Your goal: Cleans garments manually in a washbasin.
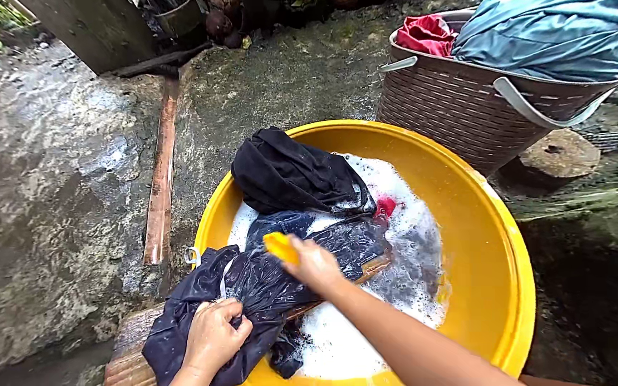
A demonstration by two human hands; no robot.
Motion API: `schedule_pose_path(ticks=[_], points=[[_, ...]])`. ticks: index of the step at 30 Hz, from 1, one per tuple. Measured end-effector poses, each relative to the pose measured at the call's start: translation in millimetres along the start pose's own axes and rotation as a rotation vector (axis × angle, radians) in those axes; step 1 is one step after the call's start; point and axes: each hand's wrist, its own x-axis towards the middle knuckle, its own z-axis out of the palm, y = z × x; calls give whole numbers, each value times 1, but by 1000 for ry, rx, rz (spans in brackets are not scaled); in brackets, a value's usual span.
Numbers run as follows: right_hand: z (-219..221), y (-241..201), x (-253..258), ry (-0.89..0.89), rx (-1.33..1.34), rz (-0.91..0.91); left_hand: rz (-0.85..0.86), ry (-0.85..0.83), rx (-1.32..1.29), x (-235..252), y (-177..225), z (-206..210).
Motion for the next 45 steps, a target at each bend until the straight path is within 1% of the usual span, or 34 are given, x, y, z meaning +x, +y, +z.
schedule_pose_path(ticks=[3,4,5,6,7,8,9,11,12,13,14,15,18,19,20,21,22,23,24,26,27,28,29,30,31,33,35,37,38,40,41,43,44,45], points=[[-31,110,13,182,-72,289,1,4,2,1,-1,1],[-40,132,14,202,-105,352,-4,6,12,1,-1,0],[-44,138,16,214,-118,396,-9,-1,20,2,-1,0],[-46,129,14,225,-93,419,-12,-7,22,2,1,1],[-44,106,9,237,-40,410,-12,-10,25,3,2,2],[-38,73,1,238,26,354,-12,-6,29,4,2,2],[-26,36,-9,204,81,262,-9,5,34,4,1,3],[8,-31,-33,48,120,15,-1,16,38,1,0,3],[21,-50,-41,-17,101,-90,6,27,39,0,0,3],[28,-53,-41,-32,80,-134,14,39,39,-1,-1,3],[25,-41,-35,-55,65,-87,20,43,40,-1,-1,4],[19,-15,-26,-33,55,-3,21,41,39,-1,-2,4],[-5,102,-8,203,-20,276,3,15,36,0,1,4],[-16,136,-7,251,-48,364,-4,15,39,1,2,3],[-27,157,-7,260,-83,444,-4,25,49,3,1,3],[-34,164,-8,260,-83,504,-3,36,55,4,0,4],[-37,156,-11,271,-38,530,-1,46,59,3,0,6],[-34,137,-17,289,33,513,5,55,63,3,1,9],[-27,107,-23,304,112,446,8,64,67,3,1,10],[3,30,-43,245,191,192,8,72,66,3,1,10],[21,-3,-56,188,171,36,6,77,64,2,1,10],[35,-26,-65,139,138,-100,4,82,63,0,-1,9],[41,-34,-69,83,108,-163,6,91,66,0,-2,9],[40,-24,-66,59,95,-138,9,94,65,1,-3,10],[36,-1,-57,63,80,-62,10,92,60,1,-3,10],[29,70,-38,239,18,83,-5,75,55,2,-2,9],[1,135,-26,247,-43,295,-35,44,52,2,1,7],[-29,176,-23,276,-49,463,-73,32,43,7,4,4],[-37,189,-27,341,-3,522,-98,36,40,10,6,2],[-36,197,-39,525,178,672,-151,41,43,13,10,0],[-30,191,-45,574,280,757,-187,28,36,13,12,-1],[-16,168,-49,559,451,875,-248,-15,27,15,16,-4],[-11,153,-49,544,519,845,-272,-47,23,18,16,-8],[-6,135,-50,522,551,742,-297,-103,8,22,14,-12]])
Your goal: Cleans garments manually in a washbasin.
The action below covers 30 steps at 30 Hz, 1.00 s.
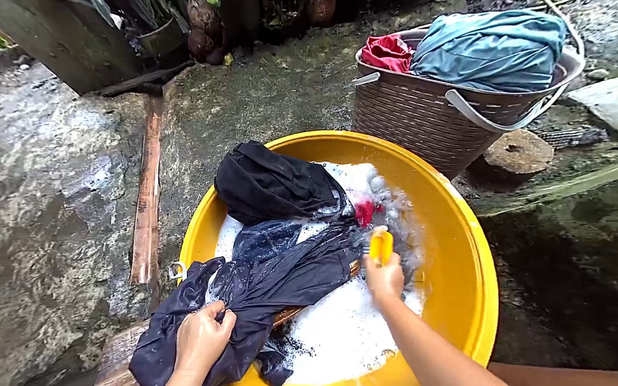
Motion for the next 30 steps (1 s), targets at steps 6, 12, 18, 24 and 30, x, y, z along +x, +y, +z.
schedule_pose_path(ticks=[6,12,18,24,30], points=[[23,-54,-71,-426,-155,-618,4,-275,-150,22,-1,-31],[0,-23,-4,-165,303,9,206,-178,50,49,58,-22],[27,-13,-31,-487,97,-263,191,-336,280,51,73,16],[42,-28,-60,-460,96,-325,349,-83,-118,32,46,19],[16,-40,-36,-388,424,-440,181,-146,-239,26,20,-36]])
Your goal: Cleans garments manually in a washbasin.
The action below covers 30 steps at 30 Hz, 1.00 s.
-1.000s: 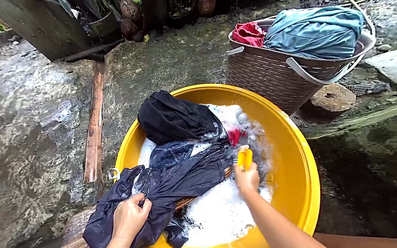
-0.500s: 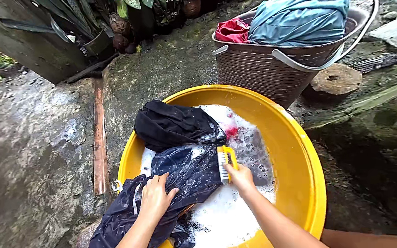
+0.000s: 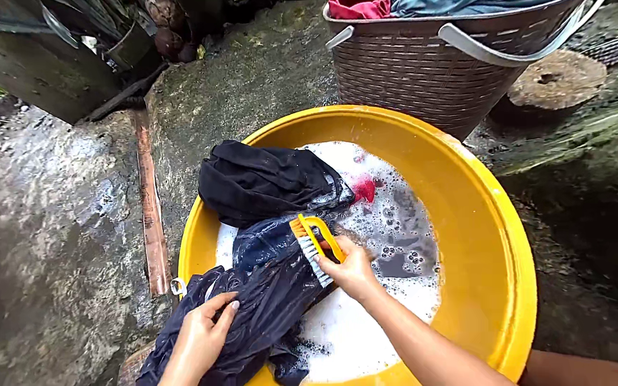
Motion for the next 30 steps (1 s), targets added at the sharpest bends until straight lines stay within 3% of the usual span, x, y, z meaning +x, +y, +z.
schedule_pose_path(ticks=[3,7,11,15,18,21,23,26,28,30], points=[[-10,-4,13,59,-57,-93,12,25,170,-9,-5,-13],[-26,12,30,17,-251,32,31,-10,383,-7,-10,-15],[-63,20,44,344,-87,217,124,34,398,2,-9,-42],[-88,17,46,599,-176,347,342,-15,513,21,43,-49],[-80,43,38,552,-334,532,349,-294,556,44,93,-15],[-79,37,31,296,-428,600,175,-452,454,90,123,42],[-84,31,31,190,-456,500,41,-371,355,112,122,84],[-97,29,43,285,-505,465,-104,-273,370,117,110,136],[-93,32,49,346,-522,526,-54,-160,431,101,97,161],[-74,33,44,272,-573,538,53,-115,435,84,90,173]])
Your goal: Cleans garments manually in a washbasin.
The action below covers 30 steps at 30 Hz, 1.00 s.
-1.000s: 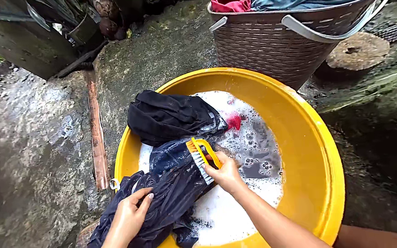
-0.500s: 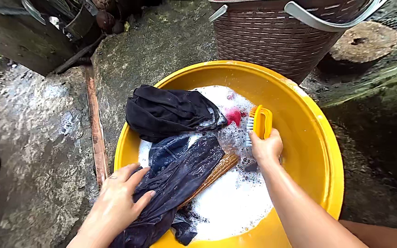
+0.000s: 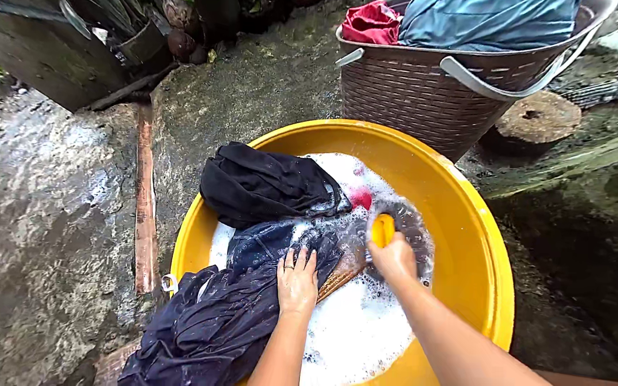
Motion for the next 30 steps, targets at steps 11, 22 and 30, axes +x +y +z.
schedule_pose_path(ticks=[11,22,30], points=[[32,-60,-77,-365,-273,-360,106,-196,-30,-19,-9,-13],[26,-28,-106,-285,-326,-295,151,-227,-154,-17,-7,-11],[26,-53,13,-113,-177,-513,137,100,-312,-15,-10,1]])
